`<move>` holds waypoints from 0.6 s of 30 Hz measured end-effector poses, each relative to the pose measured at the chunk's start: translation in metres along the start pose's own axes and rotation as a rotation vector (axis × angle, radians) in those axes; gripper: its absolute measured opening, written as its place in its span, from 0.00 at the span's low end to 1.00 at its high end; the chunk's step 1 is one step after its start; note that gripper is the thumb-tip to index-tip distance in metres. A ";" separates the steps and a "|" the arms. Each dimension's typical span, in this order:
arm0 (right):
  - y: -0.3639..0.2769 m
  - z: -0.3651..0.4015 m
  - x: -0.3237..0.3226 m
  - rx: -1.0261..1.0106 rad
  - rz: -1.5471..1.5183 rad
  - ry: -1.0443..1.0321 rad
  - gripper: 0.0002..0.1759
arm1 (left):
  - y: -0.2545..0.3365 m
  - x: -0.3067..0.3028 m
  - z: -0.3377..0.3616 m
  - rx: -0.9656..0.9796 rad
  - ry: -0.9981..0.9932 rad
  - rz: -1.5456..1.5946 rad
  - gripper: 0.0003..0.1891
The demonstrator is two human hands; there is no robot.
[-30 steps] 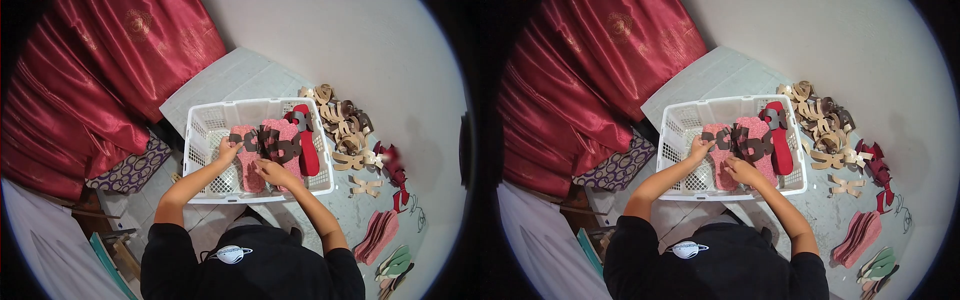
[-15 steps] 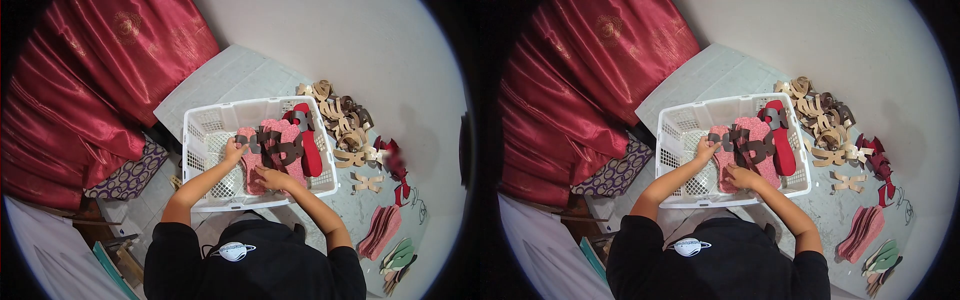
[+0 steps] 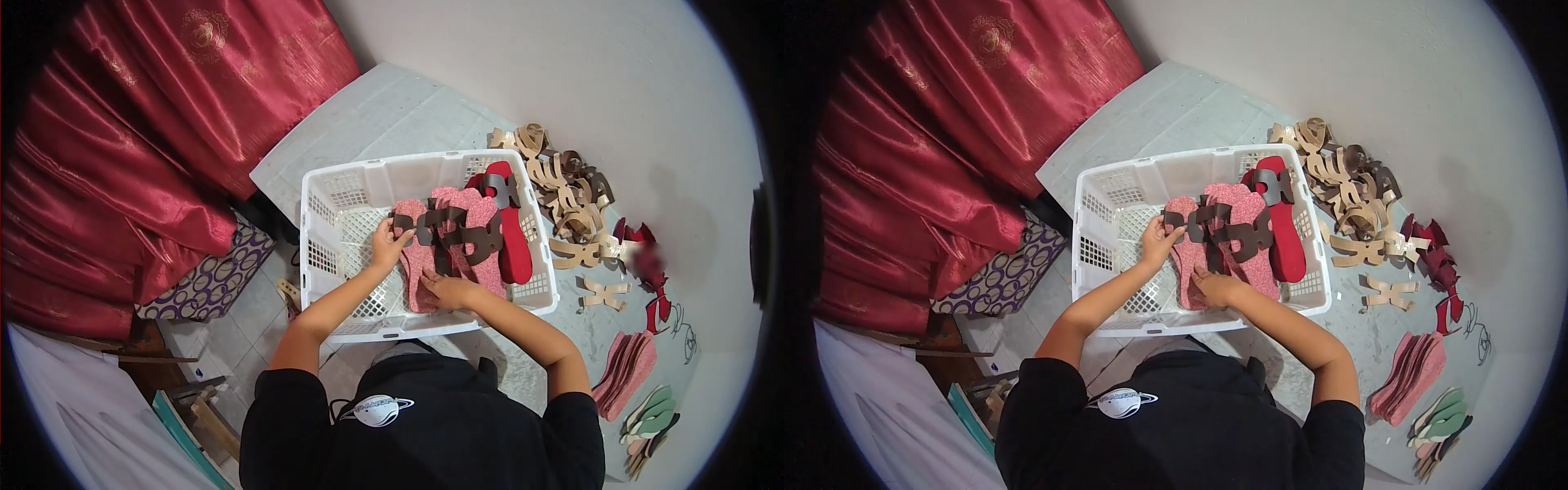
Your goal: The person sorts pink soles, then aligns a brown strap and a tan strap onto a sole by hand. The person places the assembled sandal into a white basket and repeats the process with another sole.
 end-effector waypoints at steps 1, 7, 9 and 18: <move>0.000 -0.001 0.003 0.001 0.036 -0.020 0.39 | -0.003 0.000 0.002 -0.051 -0.009 0.020 0.17; 0.003 -0.002 0.008 0.041 0.038 -0.056 0.39 | 0.015 -0.013 0.013 0.052 0.194 -0.474 0.22; 0.003 -0.002 0.009 0.046 0.041 -0.059 0.39 | 0.009 -0.017 0.014 0.055 0.218 -0.365 0.24; 0.002 0.001 0.008 0.052 0.025 -0.046 0.39 | 0.039 -0.004 0.023 0.055 0.292 -1.007 0.29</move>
Point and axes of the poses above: each hand's wrist, its own z-axis away from the middle knuckle, its own x-axis out of the palm, y = z × x, the point moved 10 cm from there along -z, towards the middle knuckle, and after that the axes turned 12 degrees about -y, right-handed, at the moved point
